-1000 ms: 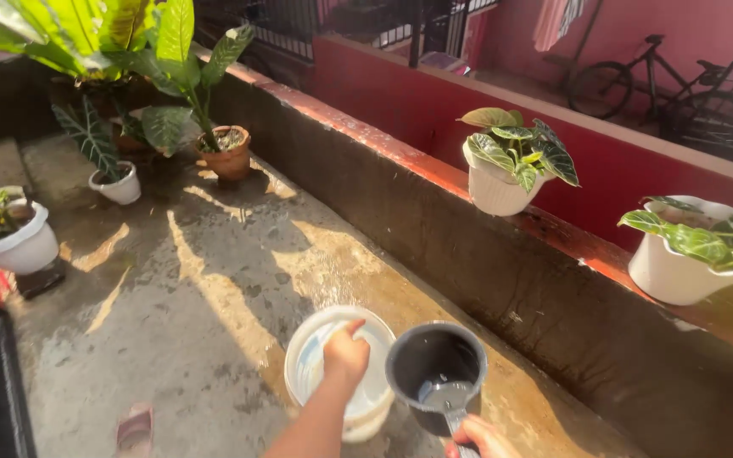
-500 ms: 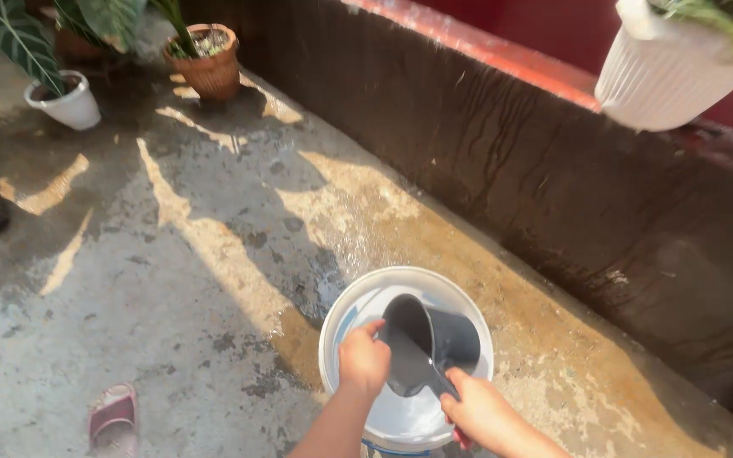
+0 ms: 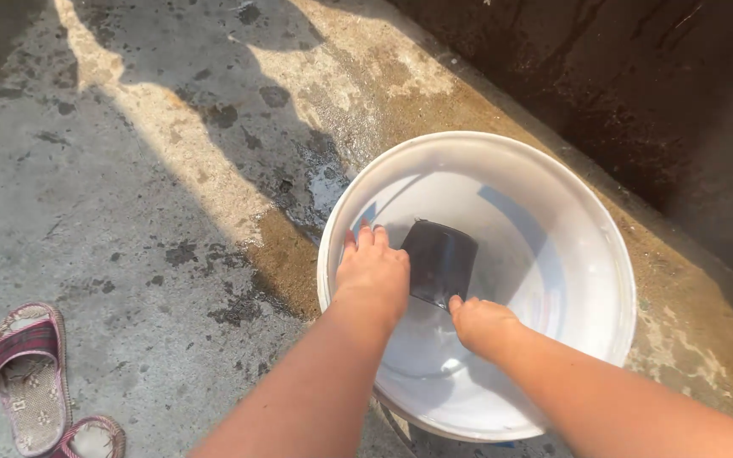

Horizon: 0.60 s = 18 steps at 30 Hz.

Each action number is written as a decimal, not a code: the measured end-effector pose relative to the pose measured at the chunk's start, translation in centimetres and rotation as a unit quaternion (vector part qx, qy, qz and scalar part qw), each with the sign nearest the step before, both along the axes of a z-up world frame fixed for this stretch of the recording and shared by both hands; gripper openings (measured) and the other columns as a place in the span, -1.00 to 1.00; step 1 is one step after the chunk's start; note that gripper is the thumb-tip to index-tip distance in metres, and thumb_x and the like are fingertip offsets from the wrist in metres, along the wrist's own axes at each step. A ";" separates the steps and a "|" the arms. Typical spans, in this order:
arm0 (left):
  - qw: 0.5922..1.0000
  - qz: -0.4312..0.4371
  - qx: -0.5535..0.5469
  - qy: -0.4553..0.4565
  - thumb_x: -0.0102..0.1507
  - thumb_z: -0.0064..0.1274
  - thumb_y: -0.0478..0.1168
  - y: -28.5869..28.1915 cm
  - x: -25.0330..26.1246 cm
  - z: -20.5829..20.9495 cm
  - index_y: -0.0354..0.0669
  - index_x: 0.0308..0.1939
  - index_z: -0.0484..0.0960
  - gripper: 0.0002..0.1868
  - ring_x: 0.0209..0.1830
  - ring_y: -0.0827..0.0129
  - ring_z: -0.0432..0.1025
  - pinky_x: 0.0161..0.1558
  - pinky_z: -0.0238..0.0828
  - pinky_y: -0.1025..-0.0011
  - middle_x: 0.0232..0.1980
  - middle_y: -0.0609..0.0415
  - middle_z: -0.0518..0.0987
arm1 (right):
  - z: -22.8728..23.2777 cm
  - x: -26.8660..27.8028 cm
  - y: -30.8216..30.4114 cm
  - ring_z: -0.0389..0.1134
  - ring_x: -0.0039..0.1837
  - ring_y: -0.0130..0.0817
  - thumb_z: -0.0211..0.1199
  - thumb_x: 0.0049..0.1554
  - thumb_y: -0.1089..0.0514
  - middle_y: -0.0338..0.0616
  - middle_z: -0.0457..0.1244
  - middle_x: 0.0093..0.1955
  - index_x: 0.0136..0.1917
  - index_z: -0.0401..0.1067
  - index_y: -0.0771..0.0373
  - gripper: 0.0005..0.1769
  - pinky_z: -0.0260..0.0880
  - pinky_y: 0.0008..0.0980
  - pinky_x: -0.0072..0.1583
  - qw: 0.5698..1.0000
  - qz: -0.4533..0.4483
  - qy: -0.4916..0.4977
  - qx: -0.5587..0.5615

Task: Watering various potted plants on a balcony using a dipper and a bucket of water

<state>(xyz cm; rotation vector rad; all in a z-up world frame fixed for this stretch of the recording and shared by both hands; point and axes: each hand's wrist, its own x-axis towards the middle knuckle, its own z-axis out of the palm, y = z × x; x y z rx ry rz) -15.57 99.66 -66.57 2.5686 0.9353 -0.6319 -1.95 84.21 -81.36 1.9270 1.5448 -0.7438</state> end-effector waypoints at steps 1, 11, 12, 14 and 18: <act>1.000 0.000 -0.002 -0.029 0.17 0.13 -0.39 -0.2 -0.2 -0.1 -0.14 0.24 0.60 -0.48 0.64 -0.13 -0.12 0.55 -0.17 -0.03 0.57 -0.26 0.13 | 0.0 -1.1 0.2 0.52 0.00 -0.02 -0.03 0.22 0.34 0.11 0.36 0.00 0.52 0.04 0.50 -0.39 0.60 -0.14 -0.03 0.999 -0.045 0.026 0.002; 0.988 0.057 -0.032 -0.139 0.29 -0.01 -0.33 -0.5 -0.7 2.6 0.00 0.39 0.48 -0.45 0.63 -0.08 -0.01 0.55 -0.09 -0.08 0.53 -0.20 0.23 | 11.9 -3.0 0.5 0.18 -0.51 -0.43 0.24 0.26 0.16 0.06 0.25 -0.45 -0.06 0.54 0.43 -0.76 0.21 -0.59 -0.55 0.690 -0.568 0.444 0.069; 0.988 0.052 -0.029 -0.144 0.29 -0.01 -0.33 -0.5 -1.0 2.4 0.00 0.39 0.48 -0.45 0.63 -0.08 -0.01 0.55 -0.09 -0.08 0.53 -0.20 0.23 | 12.1 -2.9 -0.8 0.18 -0.51 -0.43 0.24 0.26 0.16 0.06 0.25 -0.45 -0.06 0.54 0.43 -0.76 0.21 -0.59 -0.55 0.689 -0.569 0.443 0.076; 0.984 0.044 0.012 -0.172 0.16 -0.17 -0.34 0.0 -1.1 2.5 0.03 0.38 0.44 -0.34 0.62 -0.14 -0.09 0.50 -0.18 -0.18 0.55 -0.23 0.17 | 12.9 -2.6 -3.2 0.07 -0.44 -0.40 0.20 0.33 0.14 0.06 0.20 -0.32 -0.08 0.35 0.35 -0.77 -0.08 -0.54 -0.49 0.529 -0.641 0.550 0.088; 0.974 0.039 0.084 -0.208 0.28 -0.06 -0.14 0.1 -1.6 8.0 0.19 0.42 0.39 -0.43 0.63 -0.16 -0.16 0.48 -0.32 -0.31 0.57 -0.25 0.09 | 18.0 -4.3 -6.1 -0.02 -0.44 -0.46 0.17 0.34 0.13 0.06 0.16 -0.24 -0.10 0.27 0.31 -0.76 -0.13 -0.57 -0.51 0.388 -0.675 0.610 0.148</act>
